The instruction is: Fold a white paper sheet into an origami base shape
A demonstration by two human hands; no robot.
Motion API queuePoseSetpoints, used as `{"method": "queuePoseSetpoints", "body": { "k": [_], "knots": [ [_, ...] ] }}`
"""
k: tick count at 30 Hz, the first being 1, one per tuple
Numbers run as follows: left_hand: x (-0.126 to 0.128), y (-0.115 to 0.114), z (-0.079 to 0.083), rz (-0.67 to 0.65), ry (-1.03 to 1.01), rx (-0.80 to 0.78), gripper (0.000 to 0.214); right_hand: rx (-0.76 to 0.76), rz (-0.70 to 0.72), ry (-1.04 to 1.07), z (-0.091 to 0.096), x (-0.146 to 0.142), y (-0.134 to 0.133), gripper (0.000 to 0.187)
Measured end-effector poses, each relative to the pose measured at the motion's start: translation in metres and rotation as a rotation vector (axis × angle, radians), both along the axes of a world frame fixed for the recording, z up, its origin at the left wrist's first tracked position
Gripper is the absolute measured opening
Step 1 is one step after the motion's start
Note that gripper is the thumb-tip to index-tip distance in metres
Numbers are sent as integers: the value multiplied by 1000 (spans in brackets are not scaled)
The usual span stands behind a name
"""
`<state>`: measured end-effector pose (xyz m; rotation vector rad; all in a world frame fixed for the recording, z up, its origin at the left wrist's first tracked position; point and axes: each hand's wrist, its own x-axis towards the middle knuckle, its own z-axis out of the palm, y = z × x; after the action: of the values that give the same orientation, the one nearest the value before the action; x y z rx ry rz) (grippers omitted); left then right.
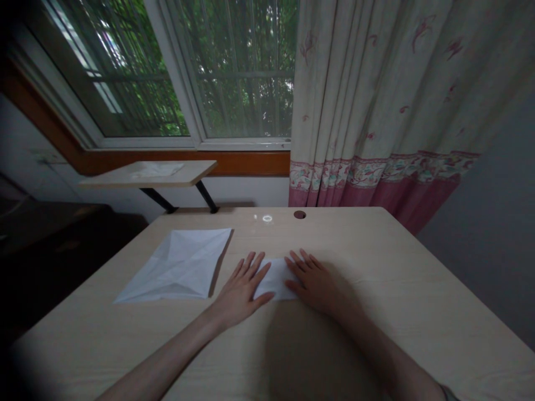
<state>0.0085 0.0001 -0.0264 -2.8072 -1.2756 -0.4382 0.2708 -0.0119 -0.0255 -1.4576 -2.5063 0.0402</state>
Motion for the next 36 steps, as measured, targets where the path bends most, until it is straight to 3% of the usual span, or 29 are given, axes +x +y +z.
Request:
{"method": "queuePoseSetpoints", "body": {
  "k": [3, 7, 12, 20, 29, 36],
  "knots": [
    [0, -1, 7, -74, 30, -12, 73, 36, 34, 12, -1, 0, 2, 54],
    [1, -1, 12, -83, -27, -30, 61, 73, 96, 86, -4, 0, 4, 49],
    [2, 0, 16, -105, -148, 28, 45, 36, 97, 119, -1, 1, 2, 46],
    [2, 2, 18, -177, -222, 109, 39, -10, 144, 151, 5, 5, 1, 49],
    [1, 1, 20, -201, -205, 151, 28, 129, 184, 210, 19, 0, -7, 29],
    [0, 0, 23, -218, -258, 198, 23, 357, 266, 208, 21, -1, -7, 23]
  ]
}}
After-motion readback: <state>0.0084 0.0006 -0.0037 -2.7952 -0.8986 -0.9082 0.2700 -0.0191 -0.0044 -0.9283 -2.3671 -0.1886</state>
